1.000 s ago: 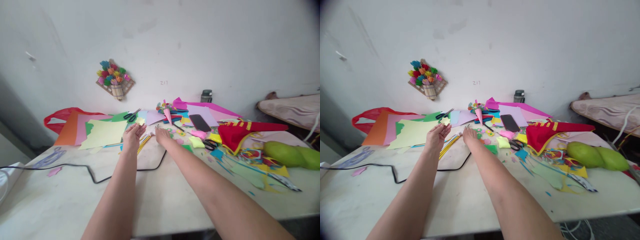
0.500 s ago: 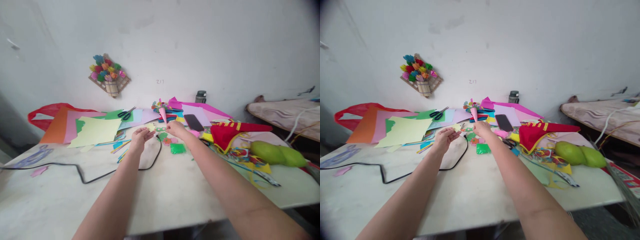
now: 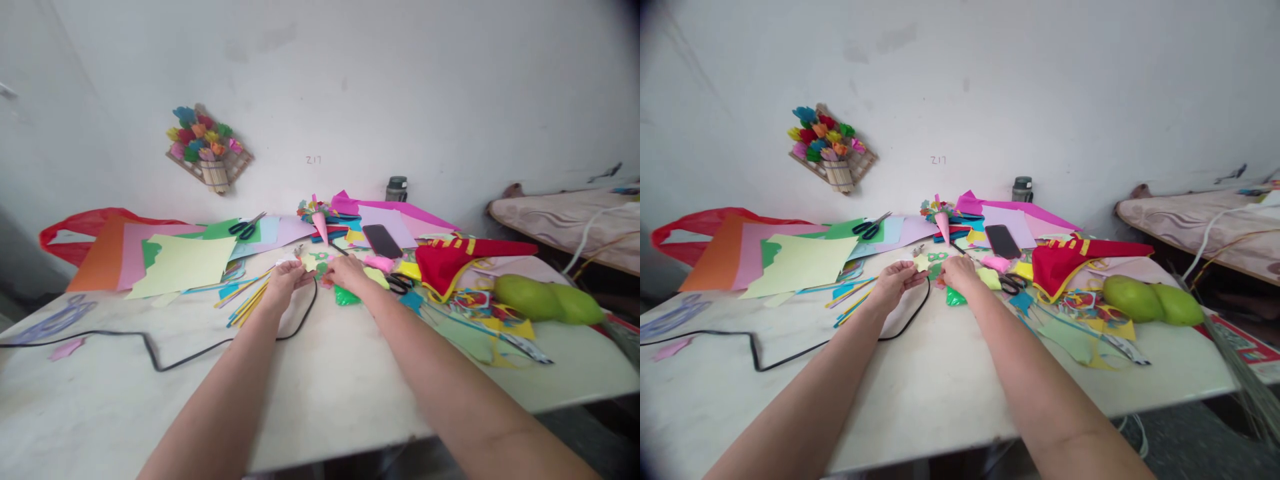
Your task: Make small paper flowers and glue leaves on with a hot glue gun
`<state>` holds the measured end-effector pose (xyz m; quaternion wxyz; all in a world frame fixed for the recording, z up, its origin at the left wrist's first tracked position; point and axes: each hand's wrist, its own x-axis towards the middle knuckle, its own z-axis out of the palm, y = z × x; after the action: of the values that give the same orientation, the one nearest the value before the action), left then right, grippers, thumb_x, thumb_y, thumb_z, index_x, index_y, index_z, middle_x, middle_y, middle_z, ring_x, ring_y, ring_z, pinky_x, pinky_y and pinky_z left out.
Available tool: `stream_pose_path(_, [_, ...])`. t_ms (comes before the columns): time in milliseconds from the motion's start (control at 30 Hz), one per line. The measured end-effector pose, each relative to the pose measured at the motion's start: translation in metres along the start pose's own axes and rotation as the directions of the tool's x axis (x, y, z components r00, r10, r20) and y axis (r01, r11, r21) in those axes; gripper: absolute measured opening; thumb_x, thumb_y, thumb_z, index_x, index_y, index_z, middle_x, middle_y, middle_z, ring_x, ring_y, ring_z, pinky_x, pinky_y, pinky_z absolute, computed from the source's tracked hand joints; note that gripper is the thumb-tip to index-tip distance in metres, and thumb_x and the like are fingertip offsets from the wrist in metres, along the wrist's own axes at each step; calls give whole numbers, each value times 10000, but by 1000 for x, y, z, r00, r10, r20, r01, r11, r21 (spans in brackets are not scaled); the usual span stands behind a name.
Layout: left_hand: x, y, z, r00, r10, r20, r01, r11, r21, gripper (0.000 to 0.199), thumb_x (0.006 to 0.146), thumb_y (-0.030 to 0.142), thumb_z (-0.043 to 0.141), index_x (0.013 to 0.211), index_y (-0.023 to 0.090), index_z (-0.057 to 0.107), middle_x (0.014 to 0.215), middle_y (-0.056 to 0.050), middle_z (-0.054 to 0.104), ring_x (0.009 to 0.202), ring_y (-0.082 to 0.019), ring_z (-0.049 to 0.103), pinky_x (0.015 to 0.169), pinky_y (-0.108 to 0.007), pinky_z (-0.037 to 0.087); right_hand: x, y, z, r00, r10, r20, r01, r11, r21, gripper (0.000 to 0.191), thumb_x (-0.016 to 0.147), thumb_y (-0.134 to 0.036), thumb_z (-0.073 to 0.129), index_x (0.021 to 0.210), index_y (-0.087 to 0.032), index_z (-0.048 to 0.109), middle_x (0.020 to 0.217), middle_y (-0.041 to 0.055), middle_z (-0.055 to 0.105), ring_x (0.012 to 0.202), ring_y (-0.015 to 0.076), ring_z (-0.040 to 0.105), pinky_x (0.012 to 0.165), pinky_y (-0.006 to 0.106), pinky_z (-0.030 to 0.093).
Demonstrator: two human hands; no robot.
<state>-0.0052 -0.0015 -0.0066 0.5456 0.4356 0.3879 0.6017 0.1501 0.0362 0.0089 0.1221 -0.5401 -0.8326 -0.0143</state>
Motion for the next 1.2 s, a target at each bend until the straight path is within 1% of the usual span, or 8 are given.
stream_pose_path(133, [0,1,1,1000,8,-16,-8,1000,4,185,638,147,631,750,134,484,639,-17,607,696,-179,644,679,-296,500,2,6,6,999,-8,-42,11,997,70,162,714,-327,554,757,-242,685,850,45,667,879,204,566,814,308,356])
stream_pose_path(267, [1,0,-1,999,10,-32,-10,1000,4,196,640,146,634,777,125,495,653,-32,623,705,-183,644,684,-298,502,9,14,11,985,91,-146,-47,958,281,152,688,-241,549,769,-211,675,805,35,670,791,177,586,728,277,406])
stream_pose_path(333, [2,-1,-2,1000,13,-27,-13,1000,6,197,636,156,645,770,122,504,647,-28,620,705,-186,645,678,-294,506,13,19,13,975,150,-166,-55,881,470,144,659,-214,573,763,-180,666,766,32,669,728,157,591,673,256,426])
stream_pose_path(467, [2,-2,-2,1000,-1,10,1,1000,15,209,610,178,676,746,122,529,647,-16,607,703,-200,647,651,-292,514,16,19,10,964,181,-194,42,618,785,143,601,-163,612,737,-125,637,704,34,656,640,125,584,612,233,443])
stream_pose_path(633, [1,-1,-1,998,-30,49,31,1000,-3,189,618,176,671,743,114,542,673,-35,621,711,-200,647,653,-289,514,10,6,-1,960,147,-238,148,454,879,150,600,-190,614,731,-119,630,679,29,643,625,115,570,634,246,443])
stream_pose_path(733, [1,0,-1,996,-43,77,45,999,-24,160,643,178,652,738,115,539,704,-61,641,721,-199,647,657,-284,510,8,0,-3,956,114,-271,190,465,865,153,634,-238,600,726,-121,635,666,23,632,624,113,555,641,247,436])
stream_pose_path(967, [0,1,-2,990,-61,129,67,996,-50,116,681,181,616,736,111,541,733,-100,661,752,-211,645,693,-291,503,9,-5,4,907,9,-421,326,616,717,175,711,-304,552,684,-149,630,763,22,599,721,111,544,684,227,421])
stream_pose_path(1200, [-1,2,-1,988,-73,139,83,995,-62,115,681,164,614,757,95,561,762,-111,659,762,-224,643,693,-305,507,4,-12,0,928,26,-372,250,697,672,173,737,-289,531,775,-184,663,921,35,604,839,135,555,740,264,436])
